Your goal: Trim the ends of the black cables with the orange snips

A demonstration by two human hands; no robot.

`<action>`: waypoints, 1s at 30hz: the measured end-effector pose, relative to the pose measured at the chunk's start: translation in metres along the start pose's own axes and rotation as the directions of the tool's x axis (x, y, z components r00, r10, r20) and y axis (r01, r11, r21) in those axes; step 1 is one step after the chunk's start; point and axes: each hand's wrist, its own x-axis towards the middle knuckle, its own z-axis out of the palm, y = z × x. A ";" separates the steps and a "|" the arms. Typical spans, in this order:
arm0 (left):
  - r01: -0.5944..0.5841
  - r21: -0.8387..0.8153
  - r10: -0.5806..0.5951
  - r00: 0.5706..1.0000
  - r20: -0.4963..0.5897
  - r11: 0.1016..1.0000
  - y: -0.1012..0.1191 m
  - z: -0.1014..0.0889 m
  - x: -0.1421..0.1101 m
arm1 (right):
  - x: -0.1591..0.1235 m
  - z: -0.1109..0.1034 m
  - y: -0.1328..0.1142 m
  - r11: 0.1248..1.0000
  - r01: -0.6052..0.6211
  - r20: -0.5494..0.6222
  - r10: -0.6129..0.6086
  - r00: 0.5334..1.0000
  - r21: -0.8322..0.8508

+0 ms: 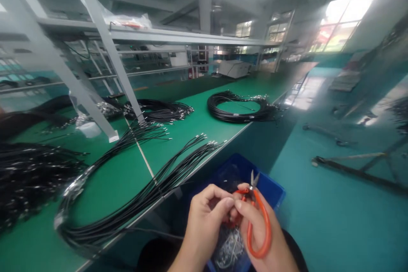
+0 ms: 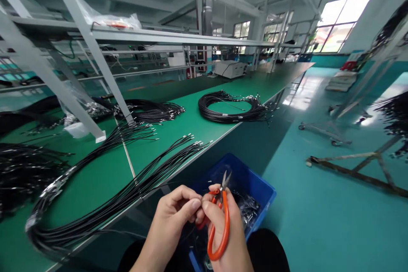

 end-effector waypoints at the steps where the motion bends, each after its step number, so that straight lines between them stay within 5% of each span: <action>1: 0.011 -0.045 -0.009 0.999 0.036 0.999 0.001 -0.002 0.000 | 0.000 -0.001 0.000 1.000 -0.003 0.017 0.003 1.000 0.012; 8: 0.016 -0.164 0.002 0.994 0.105 0.986 0.004 -0.002 0.000 | 0.000 0.000 -0.003 0.997 -0.045 0.099 0.038 0.994 0.070; 12: 0.021 -0.097 -0.011 0.994 0.107 0.995 0.002 -0.006 0.003 | 0.001 0.000 -0.005 0.988 -0.082 0.089 0.071 0.993 0.132; 15: -0.068 0.126 0.066 0.998 0.024 0.990 0.003 -0.013 0.002 | 0.003 -0.002 -0.005 0.983 -0.100 0.061 0.092 0.994 0.155; 17: -0.204 0.415 0.228 0.974 -0.009 0.886 0.006 -0.015 0.000 | 0.004 -0.002 -0.004 0.983 -0.101 0.040 0.096 0.995 0.151; 19: -0.314 0.665 0.381 0.923 0.047 0.678 0.009 -0.015 -0.003 | 0.005 -0.001 -0.004 0.984 -0.096 0.048 0.090 0.995 0.151; 22: -0.351 0.805 0.452 0.884 0.118 0.478 0.012 -0.013 -0.005 | 0.006 0.000 -0.003 0.986 -0.085 0.063 0.077 0.995 0.141; 25: -0.273 0.740 0.378 0.925 0.026 0.615 0.011 -0.013 -0.007 | 0.005 0.002 -0.002 0.991 -0.076 0.048 0.071 0.996 0.107; 30: -0.083 0.320 0.078 0.997 0.027 0.944 0.002 -0.013 -0.007 | 0.003 0.003 -0.004 0.994 -0.067 0.075 0.060 0.995 0.090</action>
